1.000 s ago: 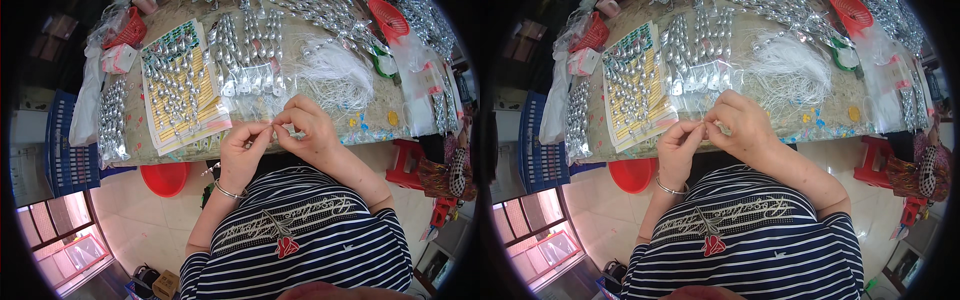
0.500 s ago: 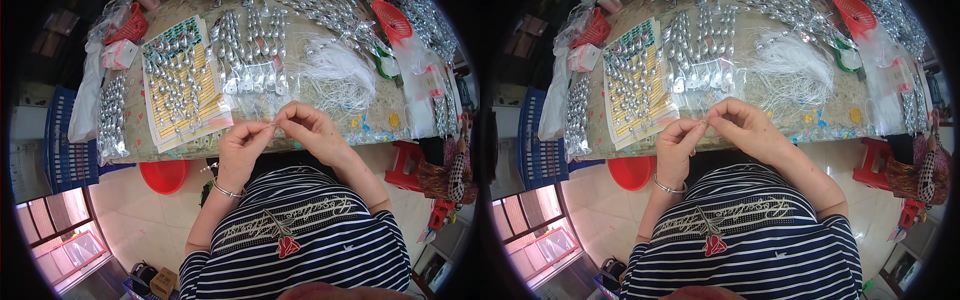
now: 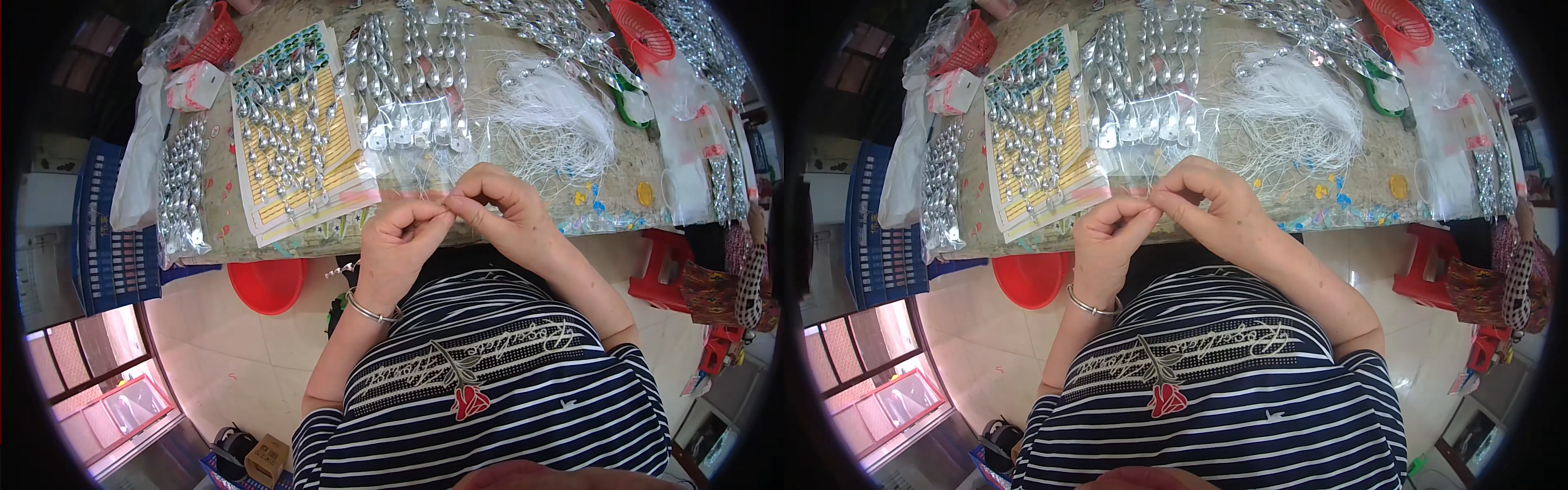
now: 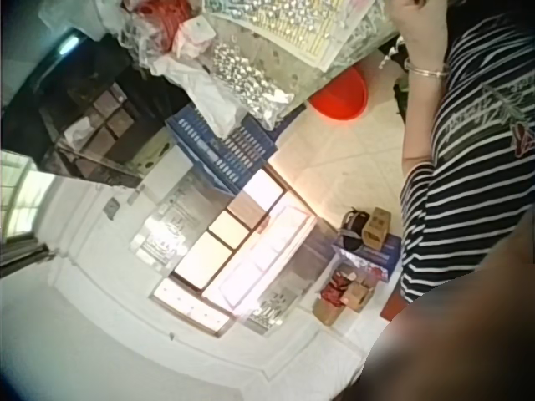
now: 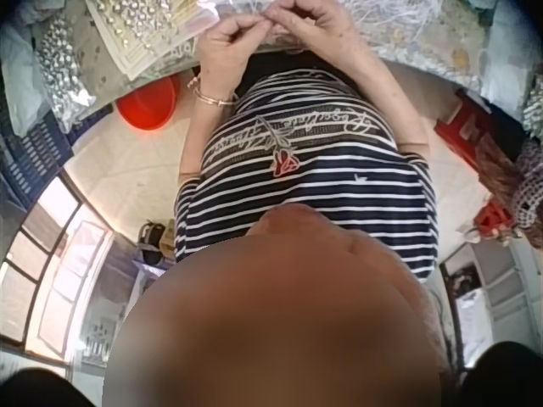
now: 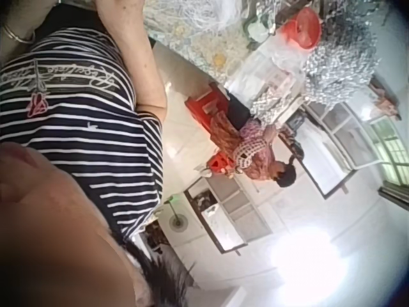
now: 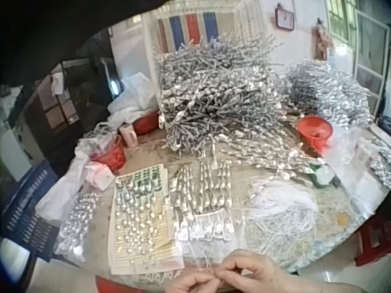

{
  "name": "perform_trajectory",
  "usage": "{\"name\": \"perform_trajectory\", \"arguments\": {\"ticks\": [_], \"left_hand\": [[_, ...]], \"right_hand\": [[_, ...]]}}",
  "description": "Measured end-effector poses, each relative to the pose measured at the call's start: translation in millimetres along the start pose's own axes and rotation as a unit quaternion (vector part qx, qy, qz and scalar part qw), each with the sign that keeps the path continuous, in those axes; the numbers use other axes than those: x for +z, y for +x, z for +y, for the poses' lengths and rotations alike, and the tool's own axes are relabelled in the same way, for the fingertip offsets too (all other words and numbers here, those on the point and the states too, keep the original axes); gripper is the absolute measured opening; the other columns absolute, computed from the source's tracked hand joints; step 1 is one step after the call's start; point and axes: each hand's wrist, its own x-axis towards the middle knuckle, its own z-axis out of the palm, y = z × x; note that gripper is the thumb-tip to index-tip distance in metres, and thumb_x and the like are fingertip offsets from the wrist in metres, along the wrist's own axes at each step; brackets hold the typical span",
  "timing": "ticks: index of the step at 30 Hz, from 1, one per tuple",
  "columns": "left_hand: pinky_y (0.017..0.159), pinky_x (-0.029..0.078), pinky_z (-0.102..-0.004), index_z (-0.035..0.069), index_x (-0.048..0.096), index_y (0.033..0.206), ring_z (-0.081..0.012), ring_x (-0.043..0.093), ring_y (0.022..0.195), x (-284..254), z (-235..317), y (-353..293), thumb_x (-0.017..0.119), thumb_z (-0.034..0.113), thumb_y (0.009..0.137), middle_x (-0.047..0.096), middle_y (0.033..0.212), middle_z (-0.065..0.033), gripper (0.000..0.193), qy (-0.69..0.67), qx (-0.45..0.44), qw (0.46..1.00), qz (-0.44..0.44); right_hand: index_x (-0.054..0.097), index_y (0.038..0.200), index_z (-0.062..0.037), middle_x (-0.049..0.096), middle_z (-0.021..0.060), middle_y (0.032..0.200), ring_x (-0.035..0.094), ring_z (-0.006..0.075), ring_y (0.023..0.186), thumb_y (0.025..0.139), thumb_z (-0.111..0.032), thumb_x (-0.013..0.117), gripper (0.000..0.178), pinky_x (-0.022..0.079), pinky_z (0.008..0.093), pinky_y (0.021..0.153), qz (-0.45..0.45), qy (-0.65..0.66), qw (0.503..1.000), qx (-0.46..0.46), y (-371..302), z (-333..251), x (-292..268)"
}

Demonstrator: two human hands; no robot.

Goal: Packing silver-colored toy components into plastic bags and organizing them on a workstation table.

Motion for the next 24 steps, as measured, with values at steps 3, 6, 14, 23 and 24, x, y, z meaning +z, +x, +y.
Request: {"name": "perform_trajectory", "arguments": {"ticks": [3,6,14,23,24], "left_hand": [[0.073,0.046,-0.0185,0.0,0.069,0.093,-0.0051,0.058,0.078,0,0,0,0.066,-0.002,0.085,0.066,0.085,-0.0008,0.008,-0.008,-0.016,1.0,0.003],[0.067,0.043,-0.0173,0.001,0.069,0.092,-0.003,0.054,0.073,-1,-4,1,0.067,0.001,0.085,0.064,0.081,0.0019,0.007,-0.023,-0.019,1.0,0.01],[0.061,0.045,-0.0189,0.001,0.073,0.091,-0.0023,0.056,0.068,-10,2,-3,0.071,0.01,0.084,0.068,0.077,0.0004,0.012,0.022,-0.017,1.0,-0.011],[0.07,0.049,-0.0202,0.001,0.072,0.094,-0.0059,0.062,0.077,-29,-1,-24,0.069,0.008,0.085,0.07,0.083,-0.003,0.012,0.009,-0.109,0.988,-0.106],[0.07,0.048,-0.0197,0.001,0.071,0.096,-0.0053,0.061,0.078,-29,-6,-26,0.069,0.009,0.086,0.069,0.082,-0.0021,0.013,-0.013,-0.099,0.989,-0.112]], "right_hand": [[0.064,0.091,-0.0007,0.058,0.001,0.087,0.053,0.0074,0.077,0.09,-0.01,0.063,0.01,0.044,0.0232,0.069,0.012,0.037,0.999,0.008,1,4,2],[0.064,0.092,-0.0014,0.058,0.0015,0.085,0.053,0.0074,0.076,0.092,-0.011,0.061,0.01,0.044,0.0226,0.069,0.017,0.117,0.993,0.028,4,0,3],[0.054,0.097,-0.0076,0.053,0.0012,0.074,0.042,0.0053,0.059,0.1,-0.019,0.048,0.013,0.035,0.0191,0.054,0.007,0.307,0.945,0.113,6,-8,-13],[0.048,0.093,-0.0091,0.039,-0.0045,0.064,0.034,0.0031,0.048,0.101,-0.021,0.046,0.014,0.031,0.0181,0.043,0.053,0.263,0.958,0.098,16,-32,-31],[0.047,0.092,-0.0092,0.039,-0.0045,0.065,0.035,0.0035,0.048,0.101,-0.021,0.046,0.014,0.035,0.0189,0.044,0.046,0.273,0.956,0.096,18,-36,-32]]}}
